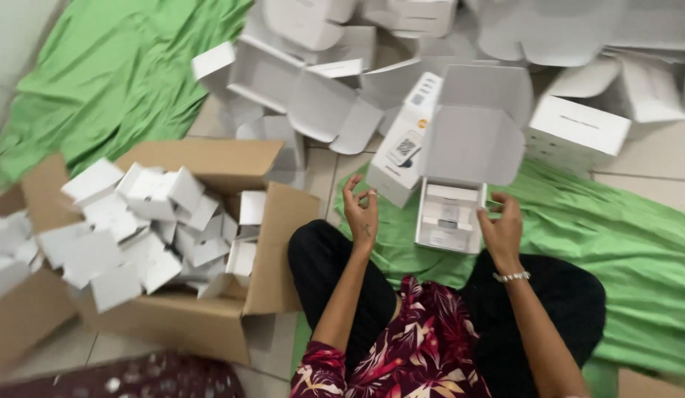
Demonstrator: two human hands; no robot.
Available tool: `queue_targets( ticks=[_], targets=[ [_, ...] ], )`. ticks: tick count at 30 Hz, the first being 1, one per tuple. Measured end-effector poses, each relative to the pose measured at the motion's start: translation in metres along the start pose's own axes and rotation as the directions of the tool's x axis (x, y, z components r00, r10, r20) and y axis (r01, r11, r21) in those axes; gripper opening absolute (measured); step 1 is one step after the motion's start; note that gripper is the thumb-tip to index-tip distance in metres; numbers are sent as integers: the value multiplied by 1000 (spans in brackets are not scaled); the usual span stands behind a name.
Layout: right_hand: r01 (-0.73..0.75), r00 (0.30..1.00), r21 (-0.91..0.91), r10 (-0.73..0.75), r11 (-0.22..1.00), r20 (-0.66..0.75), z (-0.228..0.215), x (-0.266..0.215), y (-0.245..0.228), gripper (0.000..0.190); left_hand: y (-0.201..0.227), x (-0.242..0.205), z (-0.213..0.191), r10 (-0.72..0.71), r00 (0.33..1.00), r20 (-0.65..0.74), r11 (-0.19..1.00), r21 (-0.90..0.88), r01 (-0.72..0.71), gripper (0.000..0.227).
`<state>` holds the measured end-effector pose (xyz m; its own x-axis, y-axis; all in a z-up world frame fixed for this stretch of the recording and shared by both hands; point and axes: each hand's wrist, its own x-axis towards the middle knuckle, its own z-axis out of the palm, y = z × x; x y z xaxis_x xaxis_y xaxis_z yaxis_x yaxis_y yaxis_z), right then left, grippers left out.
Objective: The person assembles small product boxes and inserts instruction manuals or warranty cards into them.
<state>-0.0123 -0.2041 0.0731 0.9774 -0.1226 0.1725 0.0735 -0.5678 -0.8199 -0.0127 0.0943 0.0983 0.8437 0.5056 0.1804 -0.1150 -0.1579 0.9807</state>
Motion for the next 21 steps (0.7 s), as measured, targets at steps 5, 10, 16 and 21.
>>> queue_targets(
  ticks=[5, 10, 16, 21],
  targets=[
    [241, 963, 65, -247, 968, 109, 38, -42, -37, 24, 16, 31, -169, 200, 930, -309, 977, 136, -165, 48],
    [367, 889, -78, -325, 927, 322, 75, -84, -64, 20, -60, 79, -354, 196, 941, -276, 778, 627, 22, 39],
    [540, 826, -258, -445, 801, 345, 88, -100, -79, 38, -117, 111, -354, -84, 996, -21, 731, 678, 76, 54],
    [463, 852, -139, -396, 875, 343, 73, -95, -75, 35, -51, 132, -301, 49, 951, -305, 810, 569, 140, 37]
  ],
)
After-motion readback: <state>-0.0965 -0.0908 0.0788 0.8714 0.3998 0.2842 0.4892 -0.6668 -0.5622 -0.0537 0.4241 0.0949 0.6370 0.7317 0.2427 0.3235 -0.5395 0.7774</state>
